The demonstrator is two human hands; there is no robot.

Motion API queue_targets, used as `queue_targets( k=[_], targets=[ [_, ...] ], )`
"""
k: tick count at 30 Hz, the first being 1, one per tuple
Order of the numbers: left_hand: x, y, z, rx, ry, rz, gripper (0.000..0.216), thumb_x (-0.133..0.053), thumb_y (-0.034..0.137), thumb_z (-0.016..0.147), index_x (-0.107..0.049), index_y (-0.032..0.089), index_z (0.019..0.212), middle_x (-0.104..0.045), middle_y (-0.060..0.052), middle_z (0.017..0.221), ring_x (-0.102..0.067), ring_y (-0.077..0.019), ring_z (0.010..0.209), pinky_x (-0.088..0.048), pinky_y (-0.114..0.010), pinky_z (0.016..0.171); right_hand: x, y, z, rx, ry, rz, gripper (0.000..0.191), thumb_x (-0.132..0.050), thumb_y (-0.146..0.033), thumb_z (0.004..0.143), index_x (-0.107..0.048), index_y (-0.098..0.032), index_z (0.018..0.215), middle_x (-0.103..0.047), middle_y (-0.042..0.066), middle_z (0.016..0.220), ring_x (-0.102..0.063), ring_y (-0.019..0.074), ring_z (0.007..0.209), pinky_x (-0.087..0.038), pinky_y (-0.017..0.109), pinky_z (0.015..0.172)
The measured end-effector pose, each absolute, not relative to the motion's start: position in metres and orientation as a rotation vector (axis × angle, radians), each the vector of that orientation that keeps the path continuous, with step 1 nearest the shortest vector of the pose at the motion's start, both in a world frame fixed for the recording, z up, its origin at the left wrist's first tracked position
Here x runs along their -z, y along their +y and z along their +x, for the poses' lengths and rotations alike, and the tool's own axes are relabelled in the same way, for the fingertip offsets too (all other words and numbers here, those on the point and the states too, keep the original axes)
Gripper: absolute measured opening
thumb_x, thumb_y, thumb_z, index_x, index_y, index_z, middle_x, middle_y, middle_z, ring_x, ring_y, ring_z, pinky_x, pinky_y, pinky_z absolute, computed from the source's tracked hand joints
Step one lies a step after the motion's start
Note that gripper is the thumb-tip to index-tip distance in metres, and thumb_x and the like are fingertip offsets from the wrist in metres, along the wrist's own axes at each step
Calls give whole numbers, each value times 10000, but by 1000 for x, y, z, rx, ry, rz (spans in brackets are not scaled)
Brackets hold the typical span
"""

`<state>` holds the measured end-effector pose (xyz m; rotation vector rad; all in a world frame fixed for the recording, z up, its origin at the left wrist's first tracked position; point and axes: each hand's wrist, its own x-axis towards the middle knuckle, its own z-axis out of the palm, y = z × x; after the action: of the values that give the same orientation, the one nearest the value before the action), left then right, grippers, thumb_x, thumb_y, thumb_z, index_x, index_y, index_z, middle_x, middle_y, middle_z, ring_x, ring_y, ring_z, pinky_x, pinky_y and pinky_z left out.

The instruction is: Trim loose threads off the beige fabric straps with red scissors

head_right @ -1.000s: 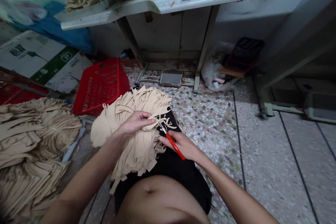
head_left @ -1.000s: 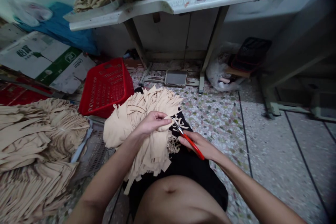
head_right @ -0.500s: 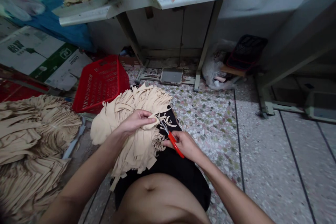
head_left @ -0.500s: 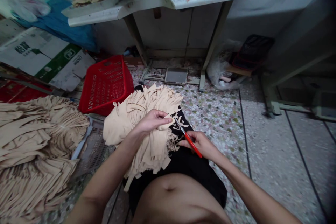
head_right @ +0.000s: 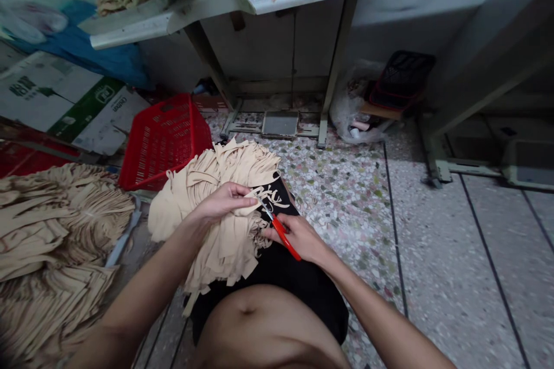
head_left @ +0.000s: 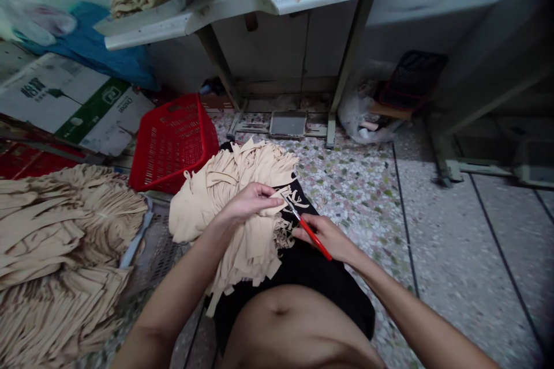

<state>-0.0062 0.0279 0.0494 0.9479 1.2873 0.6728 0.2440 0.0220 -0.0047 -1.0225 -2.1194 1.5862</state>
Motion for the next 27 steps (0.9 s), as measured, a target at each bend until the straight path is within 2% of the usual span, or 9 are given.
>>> queue_targets(
  k=[3,6,12,18,23,27],
  targets=[
    [-46,27,-7,-685,1301,948,410,-909,441,676,-774,94,848,-628,-20,679,-459,-70,541,-271,-211,493,13,19,244,-1595,-2049,-1144,572,-665,-703,857,-489,-205,637,-448,-51,553,-389,120,534,-273,236,485],
    [-43,26,-7,-705,1330,943,410,-921,439,655,-770,103,834,-618,-11,678,-434,-62,529,-257,-208,485,17,16,246,-1629,-2017,-1135,569,-688,-708,832,-482,-209,651,-455,-52,557,-389,119,531,-277,231,474],
    [-47,27,-4,-616,1268,998,391,-889,447,700,-777,99,838,-613,-13,659,-438,-67,534,-255,-215,494,4,15,249,-1631,-2101,-938,460,-522,-626,992,-505,-214,788,-509,-35,671,-448,138,598,-365,251,557],
    [-49,27,4,-560,1263,994,401,-880,453,702,-772,90,833,-605,-12,624,-456,-76,528,-272,-211,501,3,15,244,-1589,-2110,-971,481,-556,-626,977,-469,-212,749,-448,-52,645,-419,129,584,-317,256,555],
    [-48,27,7,-515,1257,1054,395,-854,446,737,-779,83,872,-640,-30,660,-490,-89,549,-296,-215,522,17,6,243,-1631,-1980,-1081,529,-661,-647,900,-472,-203,681,-423,-55,598,-384,119,565,-282,243,516],
    [-63,15,-1,-476,1162,1354,318,-778,423,836,-789,107,867,-668,-48,761,-548,-114,648,-387,-222,591,29,-10,246,-1807,-1702,-1144,576,-773,-656,790,-437,-215,635,-405,-70,537,-369,101,490,-268,232,462]
  ],
)
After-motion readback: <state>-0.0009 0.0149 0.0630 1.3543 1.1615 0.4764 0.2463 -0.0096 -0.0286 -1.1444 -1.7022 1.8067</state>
